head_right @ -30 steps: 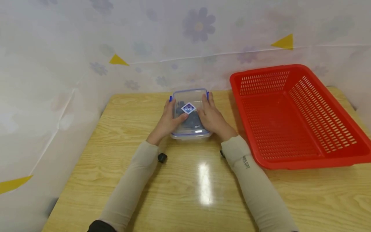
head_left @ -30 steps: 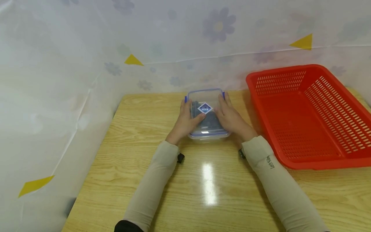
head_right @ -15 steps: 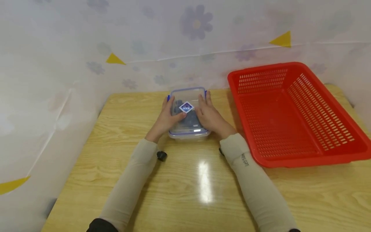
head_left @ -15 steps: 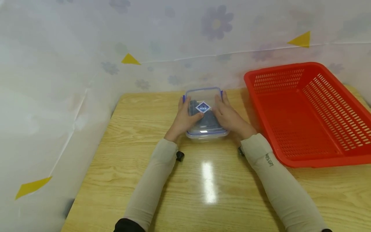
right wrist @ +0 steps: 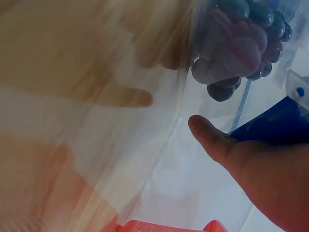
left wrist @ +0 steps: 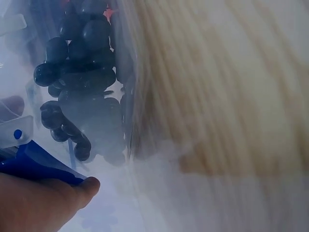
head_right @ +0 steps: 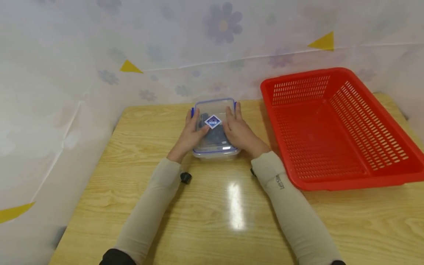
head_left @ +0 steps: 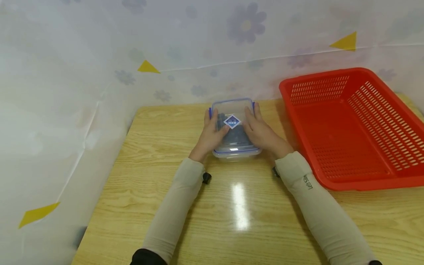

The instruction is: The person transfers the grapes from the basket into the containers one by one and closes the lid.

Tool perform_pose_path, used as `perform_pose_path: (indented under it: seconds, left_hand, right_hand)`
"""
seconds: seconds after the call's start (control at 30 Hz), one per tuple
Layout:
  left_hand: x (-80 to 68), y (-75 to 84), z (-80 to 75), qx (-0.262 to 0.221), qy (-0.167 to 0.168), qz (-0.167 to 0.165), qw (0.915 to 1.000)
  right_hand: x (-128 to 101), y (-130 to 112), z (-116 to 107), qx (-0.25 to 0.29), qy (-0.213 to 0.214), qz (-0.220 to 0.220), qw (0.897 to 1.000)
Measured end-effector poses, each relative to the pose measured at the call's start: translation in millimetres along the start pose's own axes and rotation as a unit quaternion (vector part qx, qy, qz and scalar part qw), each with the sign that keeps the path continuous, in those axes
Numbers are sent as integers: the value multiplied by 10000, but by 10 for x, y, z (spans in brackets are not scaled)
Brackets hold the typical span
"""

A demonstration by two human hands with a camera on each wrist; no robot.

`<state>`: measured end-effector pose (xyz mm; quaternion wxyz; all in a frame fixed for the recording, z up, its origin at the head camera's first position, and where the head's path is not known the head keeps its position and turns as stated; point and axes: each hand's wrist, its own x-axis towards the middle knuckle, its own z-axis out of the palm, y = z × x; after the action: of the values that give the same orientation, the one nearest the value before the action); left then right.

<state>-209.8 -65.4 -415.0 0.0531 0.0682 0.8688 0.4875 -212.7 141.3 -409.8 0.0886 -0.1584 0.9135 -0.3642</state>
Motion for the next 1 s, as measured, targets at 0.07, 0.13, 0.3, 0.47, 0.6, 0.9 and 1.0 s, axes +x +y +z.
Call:
perform_pose_path:
  seconds: [0.07,0.13,0.3,0.47,0.6,0.9,1.0]
  left_hand:
    - [-1,1,5,53,-2,18,10000]
    - [2,6,10,124,7,56,9999]
    - [10,19,24,265,27,56,9996]
    - [15,35,40,453,130,-49,9989]
    - [25,48,56,496,255,-45,9984]
    - [23,93,78,584,395,-109,9975]
    - [21,94,80,629,413,-120,9971]
  right_hand:
    - [0,-5,2,-5,2,23,10000]
    - [0,-9,6,-28,0,52,10000]
    - [4,-23,10,-125,47,36,9999]
    - [8,-19,17,-188,44,13,9998]
    - [10,-15,19,-202,34,33,9998]
    - [16,-31,22,-238,5,144,9996]
    - [17,-35,27,-268,12,132,9996]
